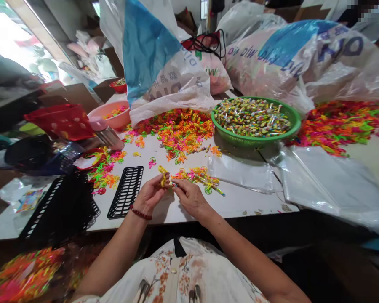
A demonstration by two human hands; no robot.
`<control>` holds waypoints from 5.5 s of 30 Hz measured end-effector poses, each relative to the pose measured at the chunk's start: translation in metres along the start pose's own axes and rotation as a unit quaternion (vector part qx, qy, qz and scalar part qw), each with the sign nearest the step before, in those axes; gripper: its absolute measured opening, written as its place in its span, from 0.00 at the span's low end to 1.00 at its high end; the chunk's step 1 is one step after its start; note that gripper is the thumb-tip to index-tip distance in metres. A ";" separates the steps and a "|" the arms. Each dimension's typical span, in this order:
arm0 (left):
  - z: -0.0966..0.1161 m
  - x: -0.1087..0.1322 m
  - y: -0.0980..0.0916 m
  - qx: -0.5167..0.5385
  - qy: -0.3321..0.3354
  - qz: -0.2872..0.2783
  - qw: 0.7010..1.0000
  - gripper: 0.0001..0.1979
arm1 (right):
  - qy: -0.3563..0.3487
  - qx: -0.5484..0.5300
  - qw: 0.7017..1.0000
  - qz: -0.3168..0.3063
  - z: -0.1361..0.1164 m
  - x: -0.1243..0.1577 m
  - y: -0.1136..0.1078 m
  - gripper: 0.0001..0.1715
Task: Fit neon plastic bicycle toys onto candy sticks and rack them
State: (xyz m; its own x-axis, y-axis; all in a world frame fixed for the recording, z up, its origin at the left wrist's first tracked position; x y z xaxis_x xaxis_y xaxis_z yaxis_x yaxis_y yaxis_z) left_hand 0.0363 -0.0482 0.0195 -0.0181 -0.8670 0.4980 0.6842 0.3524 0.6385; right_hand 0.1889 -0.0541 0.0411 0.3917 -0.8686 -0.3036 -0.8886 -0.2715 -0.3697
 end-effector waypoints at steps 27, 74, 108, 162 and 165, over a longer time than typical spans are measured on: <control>-0.031 0.017 0.012 -0.319 0.172 0.075 0.929 0.14 | 0.020 -0.022 0.998 0.054 0.016 0.016 -0.011 0.10; 0.114 -0.103 -0.041 -0.674 0.230 0.243 0.659 0.09 | -0.136 0.433 0.888 0.071 0.076 0.004 -0.056 0.16; 0.071 0.050 -0.095 0.098 0.124 0.121 0.980 0.09 | -0.016 0.309 0.936 -0.168 0.013 -0.228 0.143 0.14; -0.026 0.036 -0.025 -0.264 0.198 0.000 0.944 0.16 | 0.053 -0.156 0.982 -0.091 -0.002 -0.017 0.019 0.12; -0.025 0.037 -0.025 -0.274 0.195 -0.004 0.942 0.16 | 0.138 -0.247 0.952 -0.113 0.007 -0.016 0.022 0.13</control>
State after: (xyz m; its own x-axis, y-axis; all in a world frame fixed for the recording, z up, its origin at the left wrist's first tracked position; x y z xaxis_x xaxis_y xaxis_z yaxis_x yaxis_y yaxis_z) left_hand 0.0372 -0.0976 0.0070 0.1718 -0.9697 0.1736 0.9606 0.2040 0.1889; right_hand 0.1649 -0.0435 0.0319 0.5699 -0.8217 0.0023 -0.8191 -0.5679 0.0814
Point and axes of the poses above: each hand's wrist, its own x-axis away from the middle knuckle, its own y-axis out of the palm, z = x × y, the point moved 4 cm from there along -x, towards the middle knuckle, and after that the axes turned 2 degrees about -y, right-handed, at the moved point
